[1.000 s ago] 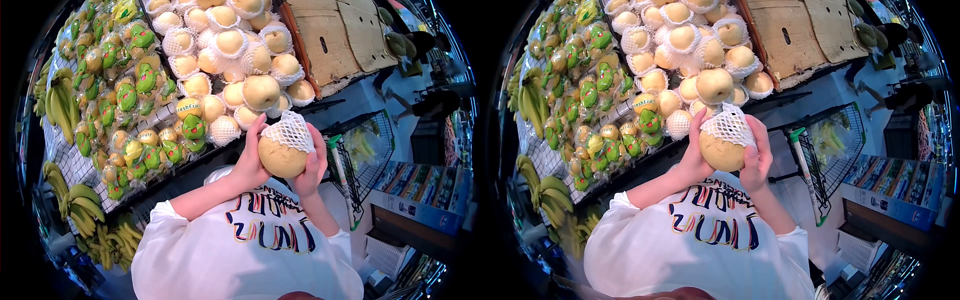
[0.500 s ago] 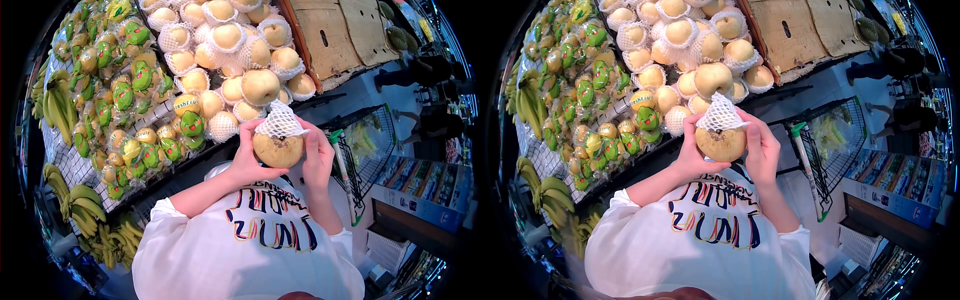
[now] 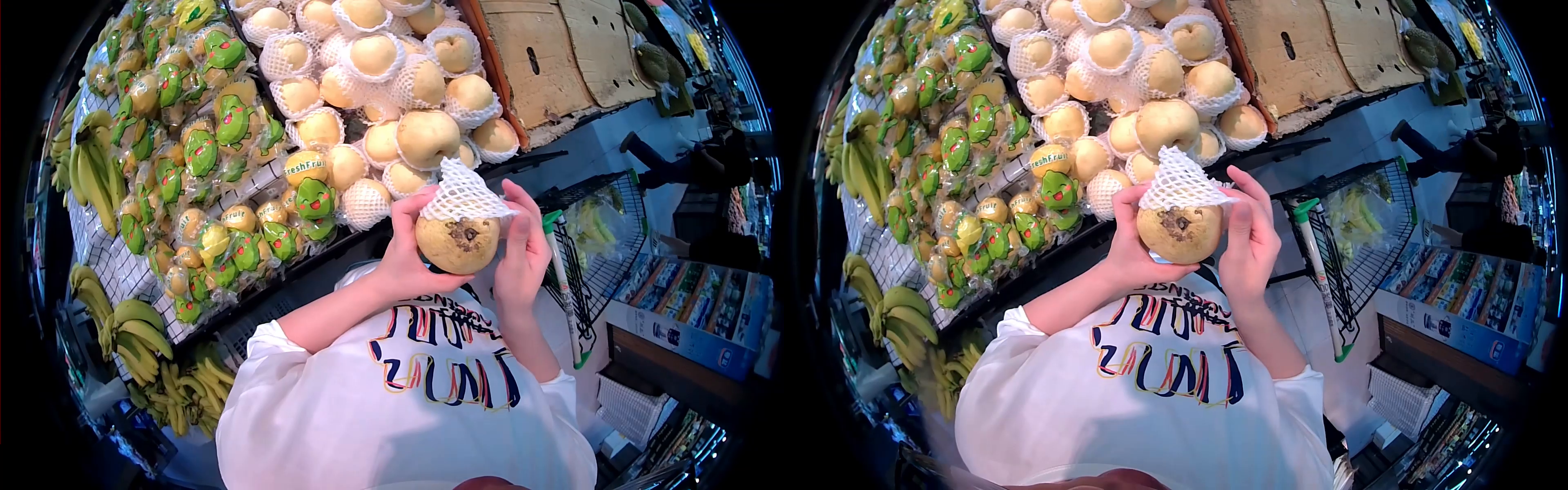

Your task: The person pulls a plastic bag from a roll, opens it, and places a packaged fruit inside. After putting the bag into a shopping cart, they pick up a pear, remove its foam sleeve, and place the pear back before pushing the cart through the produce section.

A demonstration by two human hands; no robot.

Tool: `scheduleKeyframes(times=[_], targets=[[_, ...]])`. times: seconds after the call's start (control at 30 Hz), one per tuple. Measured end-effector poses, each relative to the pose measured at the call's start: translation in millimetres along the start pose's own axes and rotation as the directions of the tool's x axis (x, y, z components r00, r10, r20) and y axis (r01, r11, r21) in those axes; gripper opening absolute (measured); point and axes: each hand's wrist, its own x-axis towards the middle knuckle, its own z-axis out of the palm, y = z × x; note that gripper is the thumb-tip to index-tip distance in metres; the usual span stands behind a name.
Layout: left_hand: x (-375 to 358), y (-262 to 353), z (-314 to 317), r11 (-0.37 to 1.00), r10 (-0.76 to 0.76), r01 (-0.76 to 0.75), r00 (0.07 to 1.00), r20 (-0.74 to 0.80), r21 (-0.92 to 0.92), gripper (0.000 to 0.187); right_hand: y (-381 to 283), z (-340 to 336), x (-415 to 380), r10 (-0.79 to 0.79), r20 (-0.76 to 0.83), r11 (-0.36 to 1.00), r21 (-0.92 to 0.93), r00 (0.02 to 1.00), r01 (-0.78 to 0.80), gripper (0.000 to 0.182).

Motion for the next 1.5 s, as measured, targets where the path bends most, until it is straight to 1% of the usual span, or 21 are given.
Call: scheduleKeyframes(times=[0.03, 0.13, 0.2, 0.27, 0.37, 0.43, 0.5, 0.6, 0.63, 0.7, 0.77, 0.87, 0.9, 0.93, 0.97, 1.0, 1.07, 1.17, 1.27, 1.37, 1.5], targets=[[0, 1, 2, 1.0, -0.013, 0.013, 1.0, -0.012, -0.014, 0.112, 2, -1, -2, -0.092, -0.001, 0.99, -0.105, 0.996, 0.091, 0.044], [8, 13, 1, 0.996, -0.077, 0.076, 0.997, -0.022, -0.053, 0.113, 5, 1, -11, -0.221, -0.073, 0.954, -0.224, 0.973, 0.2, 0.038], [11, 14, 2, 0.971, -0.188, 0.181, 0.982, -0.027, -0.158, 0.111, 9, 1, -12, -0.419, -0.047, 0.864, -0.327, 0.907, 0.383, 0.031], [14, 17, 6, 0.921, -0.235, 0.221, 0.972, -0.003, -0.321, 0.108, 4, -1, -9, -0.549, 0.065, 0.722, -0.464, 0.833, 0.513, 0.028], [14, 16, 6, 0.845, -0.264, 0.26, 0.963, 0.059, -0.468, 0.1, -10, 0, -5, -0.607, 0.207, 0.624, -0.473, 0.767, 0.622, 0.026], [18, 15, 0, 0.666, -0.317, 0.34, 0.935, 0.161, -0.664, 0.097, -18, -4, -3, -0.62, 0.308, 0.591, -0.42, 0.721, 0.688, 0.026], [19, 14, -4, 0.439, -0.301, 0.386, 0.914, 0.272, -0.811, 0.091, -20, -2, -6, -0.637, 0.262, 0.641, -0.342, 0.725, 0.687, 0.027], [16, 10, -15, 0.124, -0.286, 0.497, 0.847, 0.449, -0.859, 0.088, -14, -6, -14, -0.598, 0.245, 0.706, -0.29, 0.763, 0.646, 0.035], [14, 6, -17, 0.187, -0.279, 0.49, 0.857, 0.432, -0.852, 0.085, -13, -5, -14, -0.581, 0.232, 0.73, -0.274, 0.78, 0.626, 0.037], [15, 4, -22, 0.218, -0.239, 0.478, 0.871, 0.429, -0.851, 0.086, -9, -8, -12, -0.552, 0.285, 0.744, -0.256, 0.784, 0.617, 0.046], [16, 5, -23, 0.243, -0.21, 0.471, 0.879, 0.428, -0.848, 0.089, -5, -2, -14, -0.55, 0.249, 0.777, -0.198, 0.797, 0.598, 0.052], [14, -3, -24, 0.193, -0.176, 0.466, 0.882, 0.436, -0.864, 0.102, 1, 5, -13, -0.577, 0.211, 0.788, -0.107, 0.789, 0.606, 0.066], [12, -6, -27, 0.095, -0.1, 0.518, 0.855, 0.509, -0.85, 0.106, 2, 7, -13, -0.585, 0.187, 0.792, -0.08, 0.789, 0.606, 0.066], [13, -9, -25, 0.112, -0.086, 0.519, 0.854, 0.513, -0.847, 0.108, 3, 9, -13, -0.593, 0.162, 0.793, -0.05, 0.789, 0.607, 0.066], [14, -11, -22, -0.006, -0.058, 0.526, 0.849, 0.525, -0.85, 0.108, 3, 10, -13, -0.594, 0.148, 0.795, -0.042, 0.791, 0.605, 0.065], [15, -13, -19, -0.122, -0.033, 0.526, 0.845, 0.534, -0.841, 0.108, 2, 7, -11, -0.602, 0.176, 0.781, -0.074, 0.779, 0.621, 0.065], [13, -16, -13, -0.188, -0.001, 0.52, 0.848, 0.53, -0.833, 0.106, -1, 4, -9, -0.614, 0.236, 0.749, -0.128, 0.753, 0.65, 0.066], [12, -10, -9, -0.364, -0.084, 0.46, 0.849, 0.521, -0.81, 0.103, -9, 6, -11, -0.626, 0.265, 0.701, -0.221, 0.733, 0.678, 0.053], [8, -2, -9, -0.348, -0.124, 0.422, 0.865, 0.487, -0.837, 0.098, -17, 10, -15, -0.641, 0.277, 0.674, -0.245, 0.716, 0.697, 0.038], [0, -26, -12, 0.057, -0.078, 0.491, 0.87, 0.486, -0.869, 0.097, -17, 11, -16, -0.663, 0.325, 0.624, -0.256, 0.674, 0.738, 0.034], [4, -9, -6, -0.129, -0.209, 0.451, 0.858, 0.469, -0.883, 0.096, -15, 12, -15, -0.658, 0.279, 0.661, -0.231, 0.7, 0.714, 0.034]])
